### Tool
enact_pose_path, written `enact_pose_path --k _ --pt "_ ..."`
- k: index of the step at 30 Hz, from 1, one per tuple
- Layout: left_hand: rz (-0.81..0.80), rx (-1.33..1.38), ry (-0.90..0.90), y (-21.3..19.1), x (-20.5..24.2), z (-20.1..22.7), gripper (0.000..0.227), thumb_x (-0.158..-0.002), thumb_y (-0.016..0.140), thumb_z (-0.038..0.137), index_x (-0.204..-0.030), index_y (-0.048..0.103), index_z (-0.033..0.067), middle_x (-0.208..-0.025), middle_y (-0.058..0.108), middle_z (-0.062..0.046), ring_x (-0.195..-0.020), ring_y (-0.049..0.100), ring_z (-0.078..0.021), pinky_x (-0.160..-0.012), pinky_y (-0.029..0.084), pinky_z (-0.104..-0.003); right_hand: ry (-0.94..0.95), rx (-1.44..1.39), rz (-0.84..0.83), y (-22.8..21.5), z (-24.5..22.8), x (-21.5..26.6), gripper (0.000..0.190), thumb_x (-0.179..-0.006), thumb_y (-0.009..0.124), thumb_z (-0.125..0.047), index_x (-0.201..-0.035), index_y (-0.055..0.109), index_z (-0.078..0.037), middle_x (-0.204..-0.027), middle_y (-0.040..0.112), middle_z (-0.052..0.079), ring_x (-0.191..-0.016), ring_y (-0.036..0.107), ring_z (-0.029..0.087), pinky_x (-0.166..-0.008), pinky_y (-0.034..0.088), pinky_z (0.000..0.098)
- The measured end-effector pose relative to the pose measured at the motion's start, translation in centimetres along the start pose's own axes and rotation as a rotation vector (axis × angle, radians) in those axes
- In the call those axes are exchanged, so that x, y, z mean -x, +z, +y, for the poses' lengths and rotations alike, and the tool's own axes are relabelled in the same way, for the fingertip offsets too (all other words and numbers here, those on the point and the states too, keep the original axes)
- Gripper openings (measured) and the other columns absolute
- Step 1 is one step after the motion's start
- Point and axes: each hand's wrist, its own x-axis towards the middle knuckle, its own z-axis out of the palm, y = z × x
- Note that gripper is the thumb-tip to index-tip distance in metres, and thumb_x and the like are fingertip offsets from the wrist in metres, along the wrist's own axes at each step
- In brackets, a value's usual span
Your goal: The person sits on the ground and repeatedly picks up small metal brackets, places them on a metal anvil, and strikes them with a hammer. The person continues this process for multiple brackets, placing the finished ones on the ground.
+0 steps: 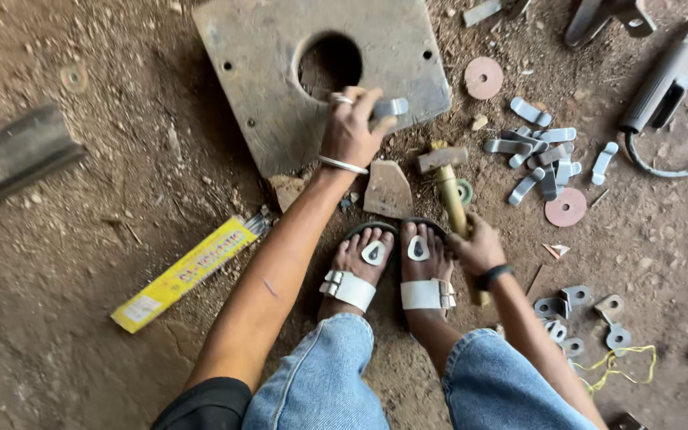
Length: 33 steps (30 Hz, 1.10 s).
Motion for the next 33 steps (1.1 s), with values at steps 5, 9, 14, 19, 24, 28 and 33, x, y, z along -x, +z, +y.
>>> enact_pose_path --k 5,9,14,19,24,28,33 --pt "0.126 0.019 -0.175 -0.9 -0.3 -3.0 0.032 -0.075 0.089 0.015 -0.097 0.068 0.0064 -0.093 0.069 -0.01 -0.083 0.065 -0.022 -0.076 0.055 -0.04 -0.092 -0.247 -0.134 -3.6 -5.6 4.3 0.045 -0.089 0.067 -0.008 -0.132 0.056 0.0 -0.081 0.066 0.012 -0.057 0.062 0.019 -0.049 0.057 0.0349" --pt "0.06 0.018 -0.315 -0.2 -0.5 -4.2 0.028 -0.073 0.091 0.013 -0.081 0.065 0.0078 -0.078 0.07 -0.006 -0.072 0.065 -0.0195 -0.07 0.055 -0.038 -0.647 0.206 0.407 -5.3 -10.7 11.9 0.028 -0.088 0.077 -0.006 -0.106 0.058 0.005 -0.081 0.069 0.01 -0.063 0.066 0.015 -0.053 0.056 0.0317" --pt "0.049 0.008 -0.34 0.1 -1.9 -4.3 0.031 -0.067 0.091 0.011 -0.074 0.06 0.0076 -0.073 0.065 -0.007 -0.068 0.063 -0.0194 -0.065 0.056 -0.035 -1.231 -0.394 0.617 -5.8 -13.5 11.8 0.016 -0.097 0.068 -0.006 -0.102 0.056 0.002 -0.076 0.067 0.01 -0.06 0.067 0.016 -0.053 0.059 0.0313" --pt "0.062 0.021 -0.399 1.0 -2.3 -4.9 0.038 -0.063 0.089 0.011 -0.078 0.055 0.0091 -0.072 0.061 -0.006 -0.067 0.061 -0.0205 -0.061 0.057 -0.035 -1.003 0.369 0.686 -0.5 -11.6 3.5 0.017 -0.09 0.073 0.0 -0.097 0.058 -0.003 -0.086 0.062 0.016 -0.078 0.062 0.03 -0.067 0.051 0.0412" --pt "0.083 -0.042 -0.403 0.3 -2.7 -5.1 0.047 -0.059 0.089 0.011 -0.087 0.051 0.0102 -0.073 0.058 -0.006 -0.067 0.06 -0.0205 -0.06 0.053 -0.037 -0.374 -0.24 0.365 -2.4 -11.1 4.3 0.016 -0.09 0.058 -0.004 -0.106 0.055 -0.007 -0.077 0.062 0.002 -0.054 0.062 0.014 -0.043 0.055 0.0295" --pt "0.08 0.027 -0.42 1.0 -1.6 -5.0 0.047 -0.061 0.089 0.012 -0.087 0.05 0.0103 -0.074 0.059 -0.006 -0.068 0.059 -0.0197 -0.063 0.053 -0.035 -0.92 -0.433 0.46 -4.5 -11.1 6.5 0.019 -0.099 0.057 0.002 -0.115 0.049 0.001 -0.078 0.059 0.005 -0.061 0.063 0.012 -0.049 0.054 0.0275" --pt "0.083 -0.023 -0.439 1.5 -3.5 -5.0 0.049 -0.059 0.092 0.014 -0.087 0.052 0.0114 -0.077 0.06 -0.007 -0.072 0.062 -0.0226 -0.066 0.056 -0.038 -0.902 -0.014 0.577 -1.8 -11.7 2.2 0.014 -0.087 0.062 0.005 -0.099 0.057 0.0 -0.08 0.061 0.014 -0.061 0.059 0.023 -0.055 0.053 0.0373"
